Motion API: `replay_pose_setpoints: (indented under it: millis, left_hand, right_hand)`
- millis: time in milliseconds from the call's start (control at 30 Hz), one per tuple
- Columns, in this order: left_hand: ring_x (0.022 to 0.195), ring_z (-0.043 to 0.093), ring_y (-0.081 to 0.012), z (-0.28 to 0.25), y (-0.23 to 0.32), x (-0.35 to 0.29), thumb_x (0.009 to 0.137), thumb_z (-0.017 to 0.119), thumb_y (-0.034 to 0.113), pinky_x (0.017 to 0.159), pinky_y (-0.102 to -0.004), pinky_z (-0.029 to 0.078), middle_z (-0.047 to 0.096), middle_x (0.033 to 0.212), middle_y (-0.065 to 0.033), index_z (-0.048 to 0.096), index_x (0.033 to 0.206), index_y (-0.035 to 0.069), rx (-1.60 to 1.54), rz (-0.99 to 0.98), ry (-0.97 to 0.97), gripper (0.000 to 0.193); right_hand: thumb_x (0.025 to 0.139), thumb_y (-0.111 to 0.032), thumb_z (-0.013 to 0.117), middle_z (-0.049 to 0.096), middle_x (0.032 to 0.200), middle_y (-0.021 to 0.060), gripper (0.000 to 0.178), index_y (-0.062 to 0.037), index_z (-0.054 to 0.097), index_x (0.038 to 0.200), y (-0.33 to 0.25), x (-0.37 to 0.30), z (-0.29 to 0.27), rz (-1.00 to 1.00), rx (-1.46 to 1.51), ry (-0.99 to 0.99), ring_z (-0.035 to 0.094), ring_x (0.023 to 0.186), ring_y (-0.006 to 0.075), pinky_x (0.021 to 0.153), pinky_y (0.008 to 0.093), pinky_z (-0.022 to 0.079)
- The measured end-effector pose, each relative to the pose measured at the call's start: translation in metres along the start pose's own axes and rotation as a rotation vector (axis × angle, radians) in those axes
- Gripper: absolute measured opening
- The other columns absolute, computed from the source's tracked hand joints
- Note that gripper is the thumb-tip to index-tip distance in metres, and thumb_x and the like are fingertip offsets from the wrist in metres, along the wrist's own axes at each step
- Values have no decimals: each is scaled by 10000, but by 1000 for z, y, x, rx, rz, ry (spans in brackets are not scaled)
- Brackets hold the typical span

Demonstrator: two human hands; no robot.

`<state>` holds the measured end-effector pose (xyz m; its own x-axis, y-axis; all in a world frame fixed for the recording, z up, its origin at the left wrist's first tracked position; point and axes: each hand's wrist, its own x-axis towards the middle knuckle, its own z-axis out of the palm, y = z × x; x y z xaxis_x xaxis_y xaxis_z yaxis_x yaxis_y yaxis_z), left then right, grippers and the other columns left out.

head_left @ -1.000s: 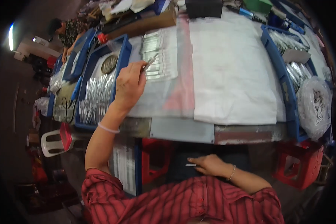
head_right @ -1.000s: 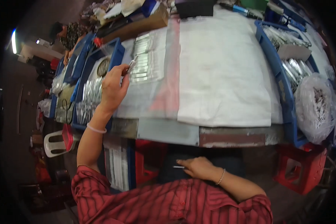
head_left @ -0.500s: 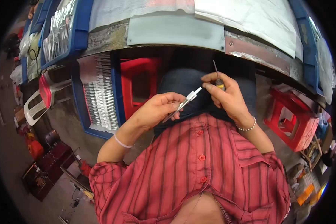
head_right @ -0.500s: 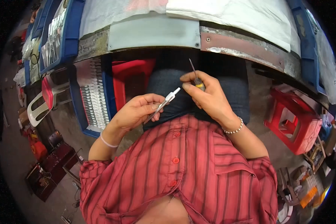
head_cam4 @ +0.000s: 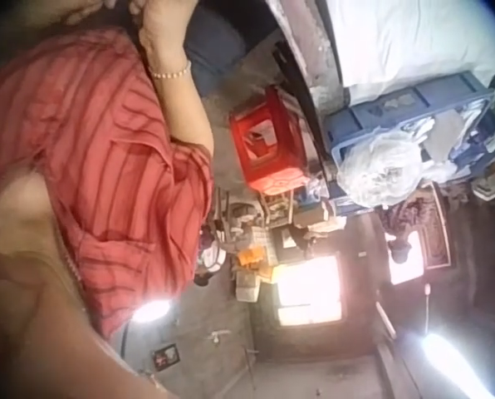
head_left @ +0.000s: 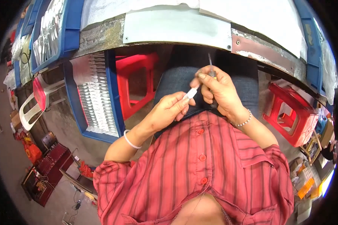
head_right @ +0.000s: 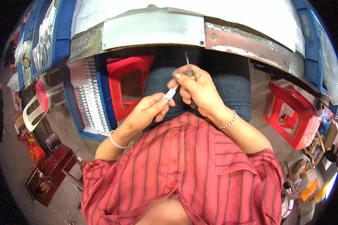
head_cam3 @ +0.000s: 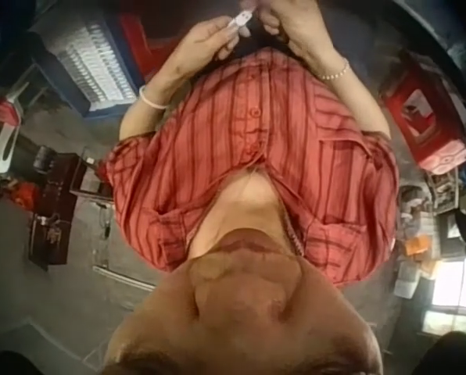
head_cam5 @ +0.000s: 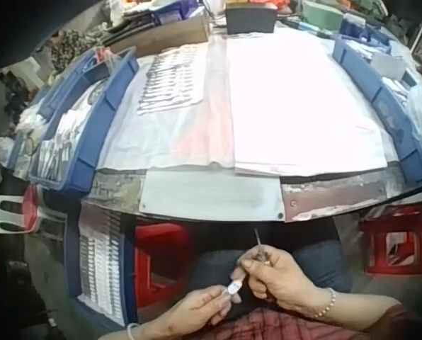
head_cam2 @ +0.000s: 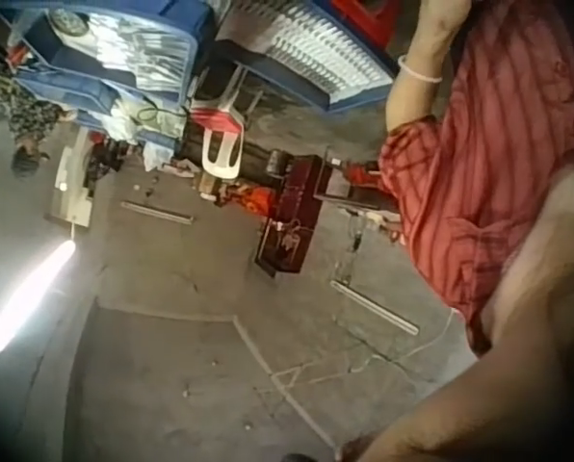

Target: Assemble small plastic hardware components using a hand-held pick tool at a workshop station.

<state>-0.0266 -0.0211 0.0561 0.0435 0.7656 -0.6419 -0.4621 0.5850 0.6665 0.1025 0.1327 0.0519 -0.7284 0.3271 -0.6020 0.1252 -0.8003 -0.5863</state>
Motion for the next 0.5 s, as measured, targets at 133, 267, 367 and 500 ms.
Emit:
replay_pose_setpoints:
  millis: [133,267,367,500]
  left_hand:
    - [500,346,-40,-12,1,14,1004,465,248,460,-189,301,432,642,49,582,1028,23,-164,20,53,255]
    - [454,409,-53,-8,1,25,1000,475,247,411,-197,321,485,629,20,581,1015,10,-113,-27,26,260]
    - [434,425,-58,-3,-6,30,996,480,240,404,-195,335,541,654,-7,585,1016,7,-143,-88,23,257]
    - [415,365,-30,-4,-2,33,992,481,229,375,-186,258,538,651,-2,596,1045,10,-143,-138,25,253]
  right_hand:
    - [888,-100,585,629,1065,146,502,-21,335,1316,-24,-23,-2,-56,-707,-7,582,595,132,526,249,469]
    - [810,-38,634,583,1103,197,545,-30,386,1296,-31,-52,-15,-327,-1307,-76,629,853,358,753,391,518]
    - [779,-6,640,575,1089,201,505,-28,460,1250,-37,-60,-16,-450,-1399,-177,597,941,383,774,400,517]
    - [753,22,633,545,1125,183,473,-26,514,1208,-41,-60,-14,-443,-1384,-200,596,953,361,767,395,522]
